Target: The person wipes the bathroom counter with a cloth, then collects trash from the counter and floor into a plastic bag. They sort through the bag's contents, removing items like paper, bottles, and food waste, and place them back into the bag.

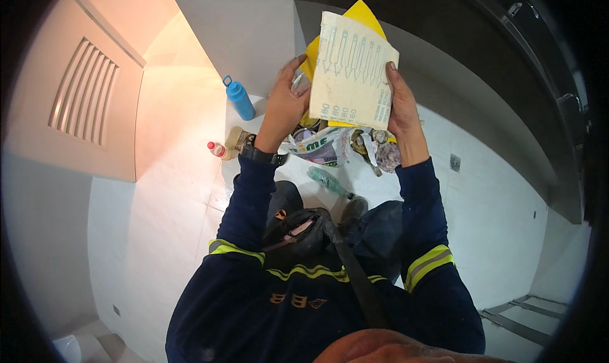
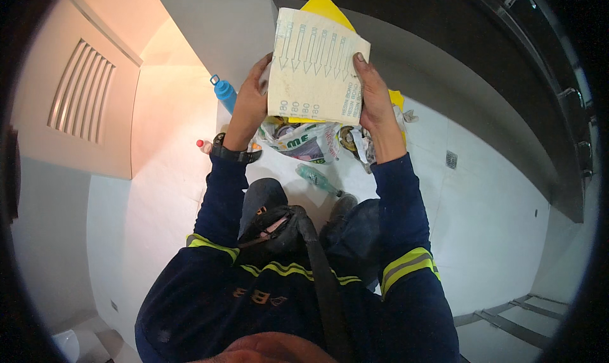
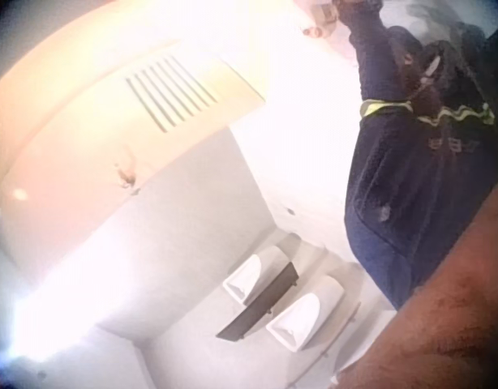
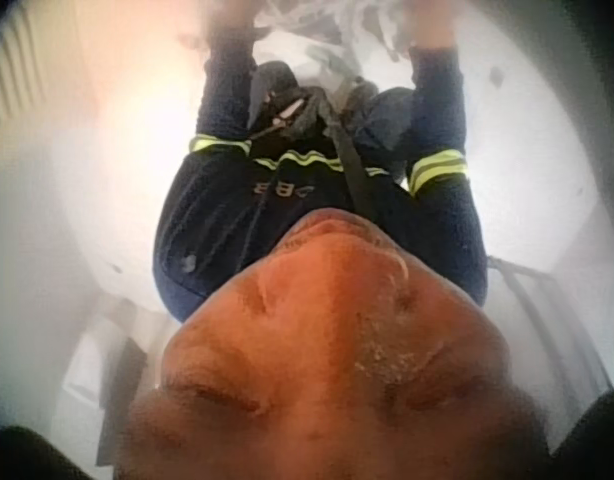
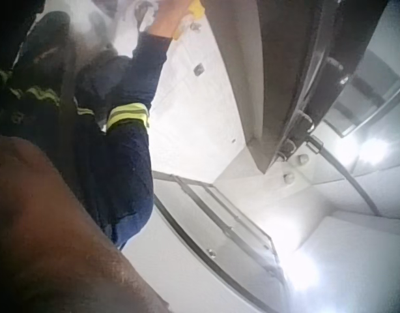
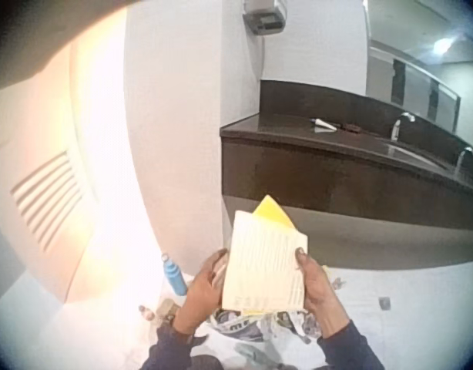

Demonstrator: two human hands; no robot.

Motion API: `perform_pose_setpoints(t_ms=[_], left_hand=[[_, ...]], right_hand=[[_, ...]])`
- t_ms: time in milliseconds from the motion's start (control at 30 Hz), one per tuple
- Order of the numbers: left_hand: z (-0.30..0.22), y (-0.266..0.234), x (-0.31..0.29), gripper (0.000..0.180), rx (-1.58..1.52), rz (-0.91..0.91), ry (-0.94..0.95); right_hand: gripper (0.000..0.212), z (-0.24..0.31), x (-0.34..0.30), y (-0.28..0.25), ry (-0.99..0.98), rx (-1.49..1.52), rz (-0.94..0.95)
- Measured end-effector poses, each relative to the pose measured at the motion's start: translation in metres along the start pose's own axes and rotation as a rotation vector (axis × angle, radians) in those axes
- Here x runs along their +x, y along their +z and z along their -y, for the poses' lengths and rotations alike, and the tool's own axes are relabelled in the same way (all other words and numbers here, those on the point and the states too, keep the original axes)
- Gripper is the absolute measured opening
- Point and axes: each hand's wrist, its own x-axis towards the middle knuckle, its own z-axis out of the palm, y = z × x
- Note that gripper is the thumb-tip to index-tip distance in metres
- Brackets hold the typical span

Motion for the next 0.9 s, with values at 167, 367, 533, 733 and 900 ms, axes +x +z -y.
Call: perform_pose_setpoints(t_ms=[167,367,533,733,900], left_hand=[[-0.026,-0.005,0.001,0.066,0.44,0.07,0.006],[-0.037,-0.015,-0.014,0.049,0.137,0.264,-0.212],[-0.053,-0.055,-0.029,0.036,0.018,0.109,-0.169],[-0.071,-0.086,-0.029,0.049,-0.119,0.39,-0.522],[-0.081,-0.073,-0.025,0.057,-0.232,0.698,-0.432]], right_hand=[[0.05,0.007,-0.002,-0.004,-0.01,-0.12,-0.024],[0.071,-0.012,0.021,-0.068,-0.126,-1.253,-0.373],[0.073,0.067,0.004,-0.074,-0.285,-1.667,-0.59],[0.053,0.06,-0.005,-0.052,-0.047,-0.064,0.32],[0.045,0.019,-0.017,-0.011,0.251,-0.16,0.039]])
